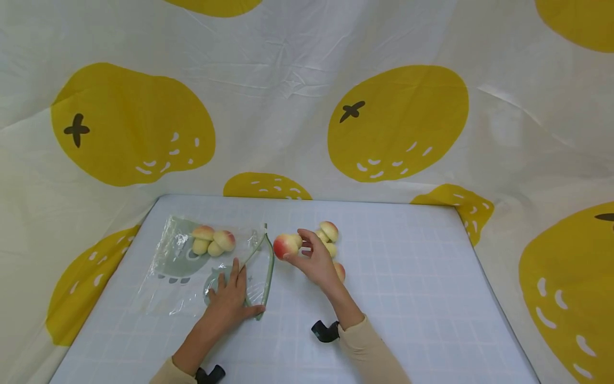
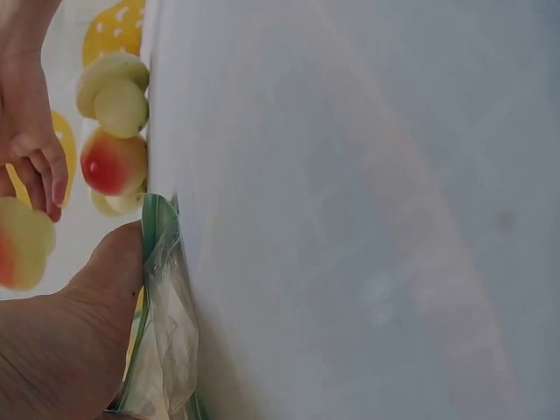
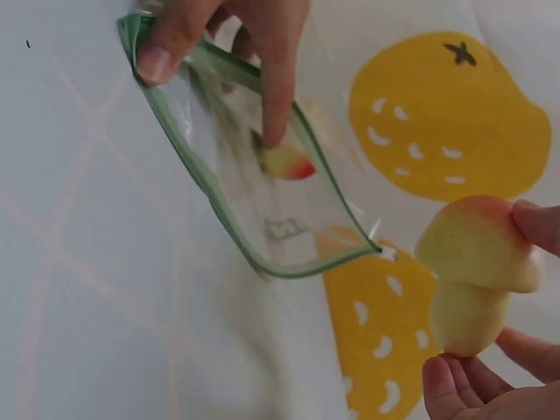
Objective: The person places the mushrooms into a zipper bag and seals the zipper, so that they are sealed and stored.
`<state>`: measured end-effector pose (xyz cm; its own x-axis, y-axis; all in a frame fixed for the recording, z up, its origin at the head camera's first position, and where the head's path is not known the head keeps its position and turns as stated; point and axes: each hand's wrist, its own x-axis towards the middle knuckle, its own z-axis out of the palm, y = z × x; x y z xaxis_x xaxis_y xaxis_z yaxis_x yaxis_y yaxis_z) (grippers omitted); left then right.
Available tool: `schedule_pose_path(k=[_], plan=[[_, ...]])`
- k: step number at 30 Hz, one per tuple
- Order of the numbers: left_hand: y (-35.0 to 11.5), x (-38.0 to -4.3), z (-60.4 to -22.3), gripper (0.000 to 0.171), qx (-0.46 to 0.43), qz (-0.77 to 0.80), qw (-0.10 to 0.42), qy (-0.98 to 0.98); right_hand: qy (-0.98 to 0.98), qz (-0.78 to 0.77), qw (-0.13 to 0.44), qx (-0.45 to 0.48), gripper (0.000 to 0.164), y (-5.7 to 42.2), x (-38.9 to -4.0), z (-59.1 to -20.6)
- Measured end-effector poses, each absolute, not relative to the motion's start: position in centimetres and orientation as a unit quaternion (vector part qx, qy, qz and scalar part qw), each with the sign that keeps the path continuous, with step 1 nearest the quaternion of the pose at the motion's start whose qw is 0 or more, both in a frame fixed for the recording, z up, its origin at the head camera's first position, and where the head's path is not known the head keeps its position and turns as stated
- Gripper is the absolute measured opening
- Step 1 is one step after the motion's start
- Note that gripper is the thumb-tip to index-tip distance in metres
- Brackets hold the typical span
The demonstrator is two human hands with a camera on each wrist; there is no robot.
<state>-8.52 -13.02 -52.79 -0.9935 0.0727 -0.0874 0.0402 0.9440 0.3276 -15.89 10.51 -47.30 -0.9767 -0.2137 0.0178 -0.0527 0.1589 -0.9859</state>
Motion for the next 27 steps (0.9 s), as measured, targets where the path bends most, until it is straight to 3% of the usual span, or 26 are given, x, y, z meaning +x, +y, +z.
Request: schedule_pose_path(k=[7, 14, 27], plan=[[-12.9, -8.6, -52.7, 0.119, 0.029, 0.162, 0.057, 0.985, 0.759, -0.638, 0.07, -0.11, 0.061, 9.2, -14.8, -45.0], [-12.9, -8.5, -52.6, 0.117, 0.029, 0.165, 0.051, 0.985, 0.774, -0.623, 0.073, -0.092, 0.066, 8.1, -16.2, -49.9], [-12.9, -8.6, -52.6, 0.117, 0.029, 0.161, 0.061, 0.985, 0.79, -0.594, 0.102, -0.112, 0.071, 6.3, -16.3, -51.7]])
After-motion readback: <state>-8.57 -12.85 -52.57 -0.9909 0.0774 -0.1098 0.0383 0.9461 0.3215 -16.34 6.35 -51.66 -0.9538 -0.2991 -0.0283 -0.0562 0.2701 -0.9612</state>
